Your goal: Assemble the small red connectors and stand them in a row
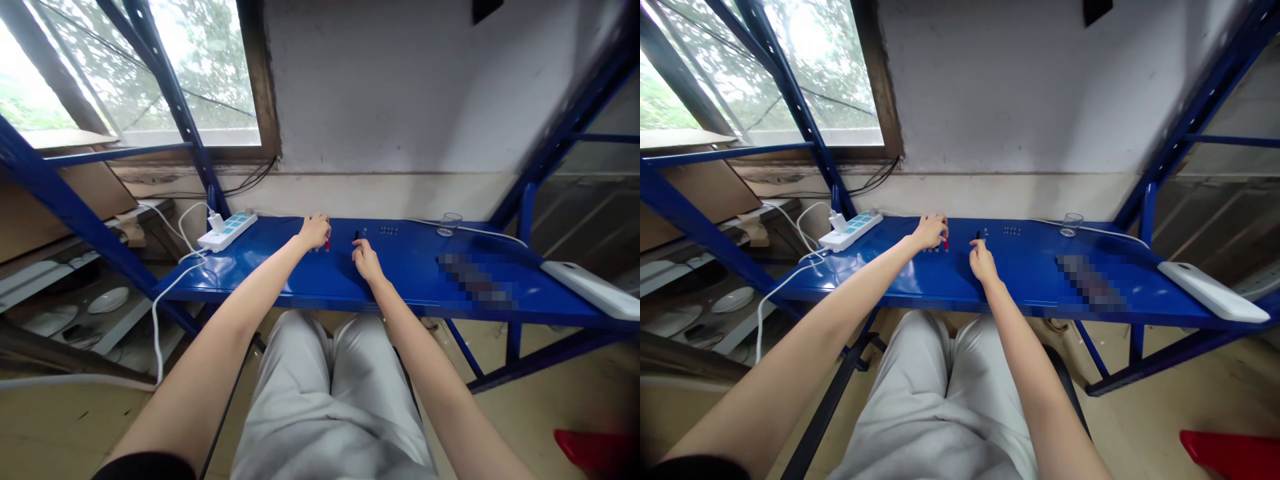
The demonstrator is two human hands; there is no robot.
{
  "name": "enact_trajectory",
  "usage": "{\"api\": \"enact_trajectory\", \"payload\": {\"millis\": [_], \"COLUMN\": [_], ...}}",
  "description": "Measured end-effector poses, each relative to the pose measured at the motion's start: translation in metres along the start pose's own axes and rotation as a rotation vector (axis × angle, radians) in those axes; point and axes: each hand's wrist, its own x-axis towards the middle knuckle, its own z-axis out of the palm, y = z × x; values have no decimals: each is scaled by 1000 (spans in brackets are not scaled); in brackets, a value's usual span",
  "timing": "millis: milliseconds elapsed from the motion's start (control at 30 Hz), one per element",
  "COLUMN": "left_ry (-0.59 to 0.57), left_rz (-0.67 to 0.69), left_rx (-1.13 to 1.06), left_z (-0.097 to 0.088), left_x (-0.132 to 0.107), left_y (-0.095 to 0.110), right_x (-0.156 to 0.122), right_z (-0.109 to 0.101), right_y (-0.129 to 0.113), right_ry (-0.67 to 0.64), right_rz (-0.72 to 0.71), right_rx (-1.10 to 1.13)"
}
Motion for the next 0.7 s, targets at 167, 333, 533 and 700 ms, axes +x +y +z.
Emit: {"api": "enact_trajectory", "payload": {"millis": [167,333,533,700], "left_ry": [-28,-36,-35,-13], "left_rz": [-25,-61,-71,-58], "left_rx": [81,77,76,79], "left_z": [6,8,10,13], "left_x": [-2,-2,-1,0], "left_y": [-2,-4,-8,-11], "right_x": [1,1,1,2], "right_z": [0,1,1,2], "right_y": [2,4,3,5], "right_ry": [12,1,4,6], "right_rz": [4,9,-4,-3], "right_rx": [10,18,17,8]}}
